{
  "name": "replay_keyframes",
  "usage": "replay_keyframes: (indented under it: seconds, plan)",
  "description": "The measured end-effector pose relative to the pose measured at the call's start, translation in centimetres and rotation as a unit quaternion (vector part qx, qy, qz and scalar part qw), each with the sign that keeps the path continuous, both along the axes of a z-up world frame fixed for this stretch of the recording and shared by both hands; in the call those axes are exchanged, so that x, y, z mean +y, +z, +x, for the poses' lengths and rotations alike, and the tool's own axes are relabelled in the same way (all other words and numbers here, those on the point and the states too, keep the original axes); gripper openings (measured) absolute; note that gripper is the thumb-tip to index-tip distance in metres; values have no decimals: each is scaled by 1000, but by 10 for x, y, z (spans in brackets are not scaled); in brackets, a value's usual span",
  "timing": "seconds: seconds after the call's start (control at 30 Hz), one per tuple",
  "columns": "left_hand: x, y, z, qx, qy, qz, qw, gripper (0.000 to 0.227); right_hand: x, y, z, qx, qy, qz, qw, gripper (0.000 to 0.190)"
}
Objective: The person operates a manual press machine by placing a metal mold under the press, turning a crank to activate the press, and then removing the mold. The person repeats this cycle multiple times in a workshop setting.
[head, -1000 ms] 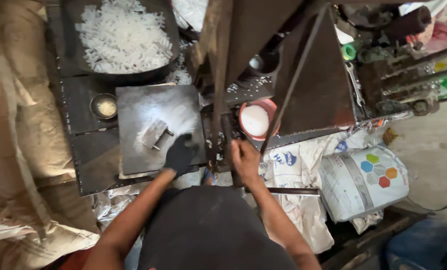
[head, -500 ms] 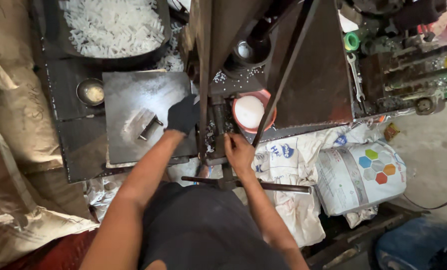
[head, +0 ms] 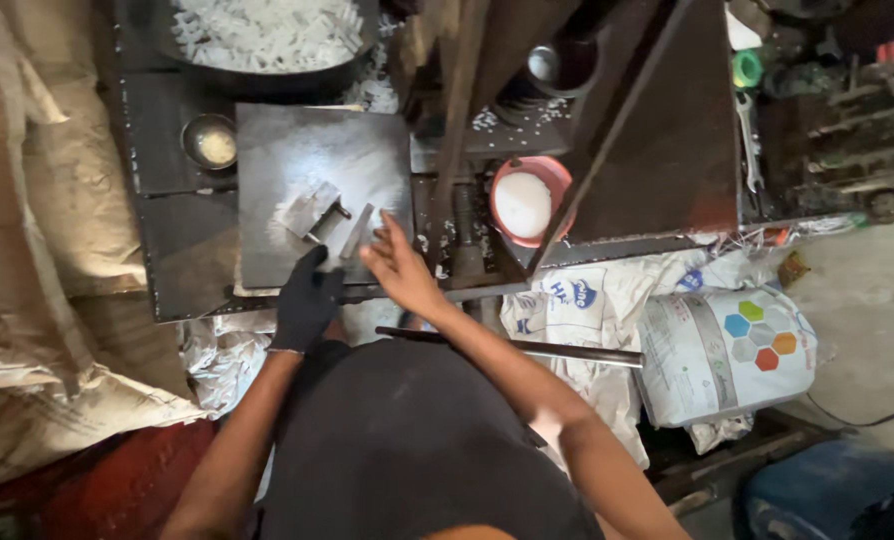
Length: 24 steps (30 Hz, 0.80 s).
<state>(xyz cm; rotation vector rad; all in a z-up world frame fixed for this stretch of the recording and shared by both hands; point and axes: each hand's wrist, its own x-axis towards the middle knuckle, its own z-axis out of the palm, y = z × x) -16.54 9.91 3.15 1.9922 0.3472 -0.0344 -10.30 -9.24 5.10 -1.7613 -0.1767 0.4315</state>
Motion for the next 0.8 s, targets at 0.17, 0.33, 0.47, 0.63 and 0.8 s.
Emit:
replay_keyframes:
  seconds: [0.17, 0.33, 0.47, 0.63, 0.8]
  plan:
    - [41, -18, 14, -136, 98, 9, 986, 46, 40, -55, 29, 173, -75, 32, 982, 96]
    - [76, 1, 59, -12, -42, 14, 999, 51, 73, -68, 29, 288, -118, 139, 940, 95]
    - [82, 24, 87, 81, -134, 30, 987, 72, 84, -58, 32, 324, -165, 241, 900, 84]
    - [61, 30, 90, 1, -106, 179, 978, 81, 43, -18, 10, 216, -101, 132, 962, 48]
    - [43, 21, 110, 36, -106, 193, 975, 69, -39, 36, -41, 3, -196, 20, 980, 24]
